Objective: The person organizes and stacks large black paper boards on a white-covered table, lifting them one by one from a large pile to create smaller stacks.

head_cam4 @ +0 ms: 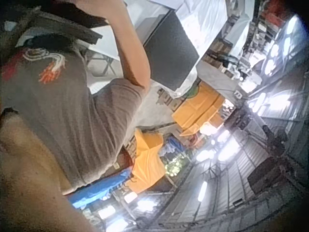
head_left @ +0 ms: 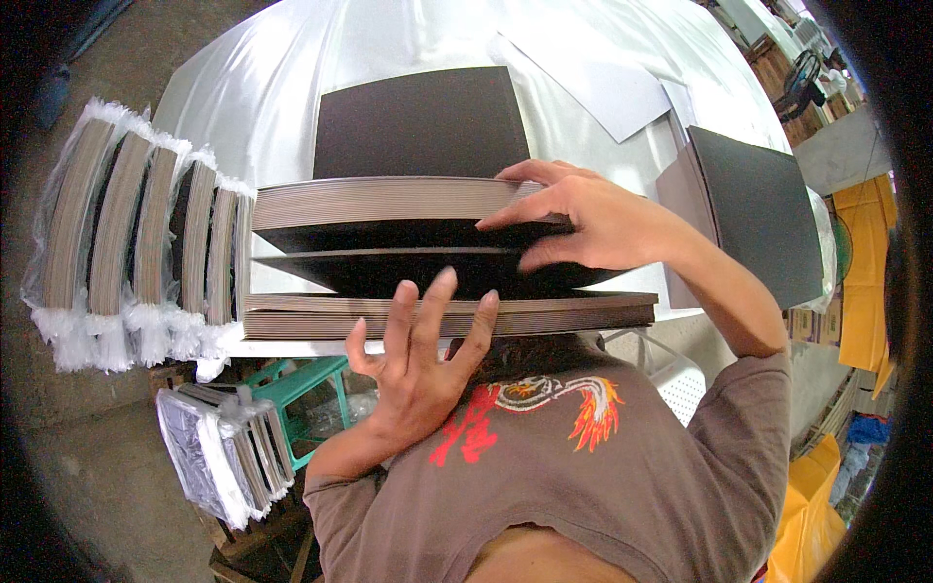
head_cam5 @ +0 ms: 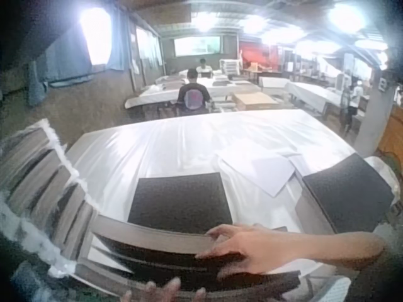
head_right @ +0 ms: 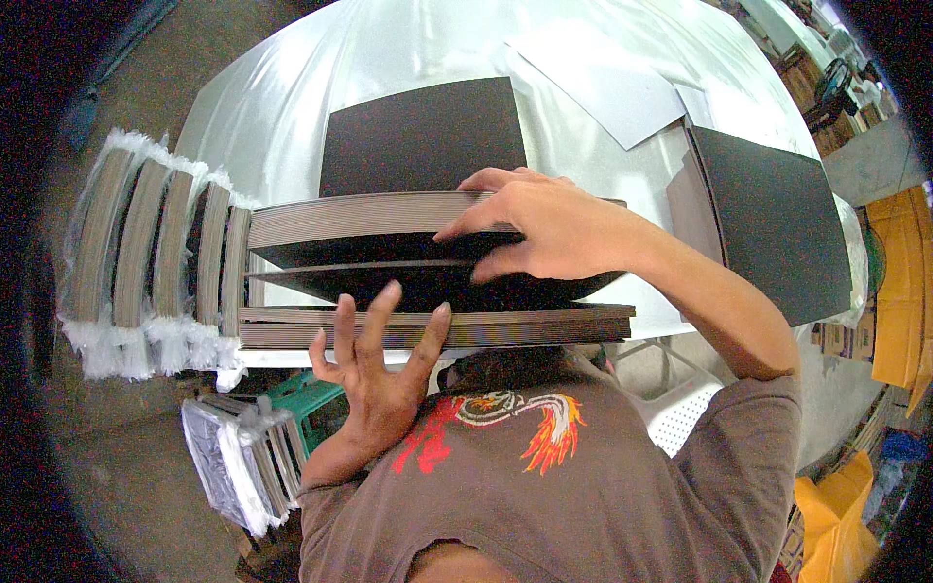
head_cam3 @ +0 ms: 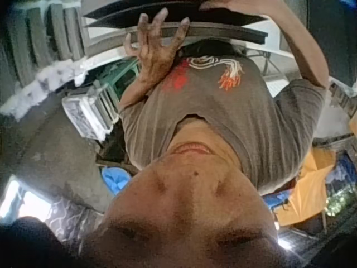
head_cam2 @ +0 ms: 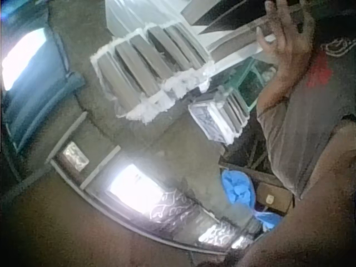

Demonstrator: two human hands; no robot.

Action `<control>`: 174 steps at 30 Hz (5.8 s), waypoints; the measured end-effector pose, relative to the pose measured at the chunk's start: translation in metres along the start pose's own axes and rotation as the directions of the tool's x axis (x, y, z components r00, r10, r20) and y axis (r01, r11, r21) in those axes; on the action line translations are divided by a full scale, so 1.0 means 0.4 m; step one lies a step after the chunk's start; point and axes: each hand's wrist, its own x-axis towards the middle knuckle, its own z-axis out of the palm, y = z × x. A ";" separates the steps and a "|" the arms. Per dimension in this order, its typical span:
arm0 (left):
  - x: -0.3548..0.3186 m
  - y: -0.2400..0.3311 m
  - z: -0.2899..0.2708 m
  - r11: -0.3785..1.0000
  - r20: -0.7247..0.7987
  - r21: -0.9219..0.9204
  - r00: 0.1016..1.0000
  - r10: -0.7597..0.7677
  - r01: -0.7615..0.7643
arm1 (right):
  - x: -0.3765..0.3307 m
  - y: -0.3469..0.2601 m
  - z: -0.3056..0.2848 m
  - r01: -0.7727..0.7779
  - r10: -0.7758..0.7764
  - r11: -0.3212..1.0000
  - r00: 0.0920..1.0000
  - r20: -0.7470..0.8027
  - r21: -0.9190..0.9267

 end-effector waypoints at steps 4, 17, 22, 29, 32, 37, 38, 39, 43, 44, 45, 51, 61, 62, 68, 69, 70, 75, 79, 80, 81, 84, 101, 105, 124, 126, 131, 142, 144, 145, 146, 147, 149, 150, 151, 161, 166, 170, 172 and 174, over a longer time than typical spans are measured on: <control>-0.006 -0.007 -0.002 0.993 0.024 0.087 0.996 0.080 -0.082 | 0.002 -0.001 0.003 -0.033 0.032 0.994 0.999 0.009 0.106; 0.001 0.004 0.002 1.000 -0.006 -0.008 1.000 0.014 -0.014 | -0.009 -0.014 0.000 0.001 -0.001 0.999 1.000 0.013 0.037; -0.015 -0.045 -0.069 0.999 0.113 0.034 0.993 0.027 -0.031 | -0.002 -0.004 0.023 0.070 -0.071 0.997 0.997 -0.039 -0.037; -0.035 -0.427 -0.176 0.859 -0.206 -0.457 0.912 -0.354 0.231 | -0.032 -0.043 0.044 -0.046 -0.001 0.937 0.991 -0.134 -0.348; -0.060 -0.592 -0.049 0.664 0.008 -0.671 0.899 -0.438 0.330 | -0.050 -0.057 0.013 -0.189 0.181 0.969 0.981 -0.064 -0.159; -0.074 -0.586 0.148 0.409 0.287 -0.855 0.948 -0.136 0.317 | -0.134 -0.049 -0.010 -0.287 0.283 0.944 0.958 -0.045 -0.165; -0.084 -0.579 0.190 0.538 0.305 -0.792 0.950 -0.062 0.289 | -0.171 -0.005 -0.005 -0.269 0.261 0.956 0.962 -0.081 -0.120; -0.099 -0.570 0.230 0.653 0.333 -0.716 0.943 0.008 0.247 | -0.206 0.042 0.008 -0.249 0.240 0.965 0.964 -0.115 -0.076; -0.104 -0.495 0.329 -0.200 0.708 -0.702 0.641 -0.296 0.683 | -0.299 0.163 0.262 -0.547 0.586 0.802 0.644 -0.491 0.240; -0.108 -0.492 0.333 -0.179 0.710 -0.693 0.619 -0.335 0.698 | -0.264 0.170 0.312 -0.463 0.689 0.719 0.573 -0.444 0.518; -0.116 -0.494 0.326 -0.155 0.708 -0.683 0.592 -0.385 0.714 | -0.235 0.166 0.322 -0.380 0.716 0.669 0.562 -0.415 0.639; -0.170 -0.524 0.334 0.226 0.236 -0.910 0.883 -0.406 0.347 | -0.181 0.190 0.308 -0.228 0.426 0.896 0.688 -0.587 0.382; -0.219 -0.494 0.420 0.081 0.458 -0.839 0.779 -0.429 0.538 | -0.186 0.335 0.408 -0.432 0.427 0.899 0.827 -0.364 0.073; -0.205 -0.492 0.412 0.113 0.396 -0.861 0.793 -0.462 0.496 | -0.168 0.328 0.386 -0.382 0.463 0.882 0.811 -0.358 0.276; -0.025 -0.535 0.305 0.087 0.559 -0.727 0.660 -0.503 0.681 | -0.045 0.254 0.205 -0.233 0.556 0.726 0.752 -0.353 0.647; 0.009 -0.556 0.303 0.042 0.607 -0.710 0.641 -0.470 0.703 | -0.019 0.241 0.182 -0.197 0.588 0.677 0.724 -0.360 0.709; 0.037 -0.588 0.300 -0.002 0.650 -0.692 0.622 -0.437 0.722 | 0.009 0.229 0.159 -0.156 0.616 0.627 0.699 -0.364 0.763; 0.161 -0.673 0.239 -0.056 0.796 -0.506 0.441 -0.414 0.861 | 0.132 0.214 0.061 -0.269 0.659 0.486 0.738 -0.146 0.832; 0.142 -0.741 0.308 -0.063 0.753 -0.560 0.476 -0.454 0.826 | 0.224 0.243 0.030 -0.320 0.681 0.425 0.729 -0.066 0.847; 0.133 -0.744 0.321 -0.079 0.719 -0.618 0.523 -0.457 0.782 | 0.238 0.243 0.023 -0.312 0.676 0.415 0.734 -0.060 0.855; 0.120 -0.754 0.327 -0.306 0.727 -0.662 0.487 -0.484 0.684 | 0.240 0.238 0.018 -0.276 0.674 0.375 0.736 -0.056 0.885; 0.089 -0.705 0.293 -0.666 0.604 -0.737 0.557 -0.571 0.115 | 0.238 0.174 0.037 -0.156 0.686 0.252 0.725 -0.063 0.955; 0.298 -0.573 0.318 -0.763 0.531 -0.637 0.781 -0.329 0.112 | 0.250 0.069 0.140 0.178 0.629 0.169 0.737 -0.245 0.969; 0.314 -0.666 0.366 -0.793 0.479 -0.592 0.853 -0.206 0.140 | 0.202 0.104 0.212 -0.012 0.444 -0.175 0.891 0.090 0.984; 0.333 -0.649 0.648 0.128 0.731 -0.620 0.629 -0.263 0.774 | 0.332 0.191 0.520 -0.206 0.406 -0.595 0.757 0.512 0.777; 0.275 -0.624 0.664 0.412 0.657 -0.569 0.694 -0.294 0.712 | 0.324 0.195 0.522 -0.202 0.416 -0.657 0.707 0.572 0.727; 0.079 -0.680 0.686 0.760 0.360 -0.408 0.854 -0.376 0.506 | 0.322 0.168 0.484 -0.270 0.461 -0.536 0.699 0.546 0.800; 0.025 -0.649 0.716 0.826 0.284 -0.369 0.898 -0.337 0.427 | 0.340 0.235 0.473 -0.197 0.567 -0.477 0.676 0.471 0.856; 0.020 -0.660 0.702 0.846 0.316 -0.313 0.887 -0.336 0.432 | 0.356 0.256 0.469 -0.234 0.584 -0.425 0.667 0.462 0.874; 0.035 -0.653 0.683 0.855 0.361 -0.265 0.868 -0.341 0.446 | 0.355 0.265 0.469 -0.261 0.567 -0.408 0.678 0.467 0.875; 0.049 -0.642 0.663 0.863 0.404 -0.217 0.847 -0.346 0.456 | 0.352 0.274 0.468 -0.287 0.552 -0.389 0.689 0.471 0.876; 0.060 -0.633 0.641 0.871 0.445 -0.169 0.824 -0.351 0.462 | 0.344 0.281 0.466 -0.310 0.537 -0.369 0.698 0.473 0.876; 0.020 -0.687 0.565 0.705 0.446 -0.503 0.849 -0.284 0.500 | 0.322 0.181 0.371 -0.610 0.395 -0.129 0.692 0.605 0.782; -0.001 -0.695 0.522 0.580 0.436 -0.654 0.869 -0.235 0.485 | 0.287 0.119 0.303 -0.712 0.350 0.010 0.660 0.665 0.702; 0.001 -0.659 0.419 0.130 0.528 -0.815 0.816 -0.236 0.565 | 0.226 0.096 0.222 -0.666 0.199 0.193 0.746 0.636 0.721; -0.122 -0.336 -0.095 0.979 0.237 -0.166 0.969 -0.075 0.116 | -0.454 0.058 0.267 -0.041 0.414 0.702 0.836 -0.360 0.711; -0.118 -0.373 -0.001 0.752 -0.153 -0.554 0.843 -0.515 0.359 | -0.306 0.082 0.424 0.233 0.419 0.604 0.721 -0.552 0.762; -0.200 -0.369 0.265 0.151 0.030 -0.914 0.434 -0.900 0.377 | -0.229 0.123 0.478 0.060 0.538 0.709 0.597 -0.595 0.702; -0.235 -0.369 0.357 0.072 0.039 -0.951 0.348 -0.937 0.301 | -0.210 0.099 0.445 0.030 0.595 0.739 0.439 -0.673 0.673; -0.176 -0.379 0.337 -0.028 0.178 -0.955 0.495 -0.851 0.295 | -0.224 0.059 0.363 -0.003 0.641 0.702 0.438 -0.630 0.712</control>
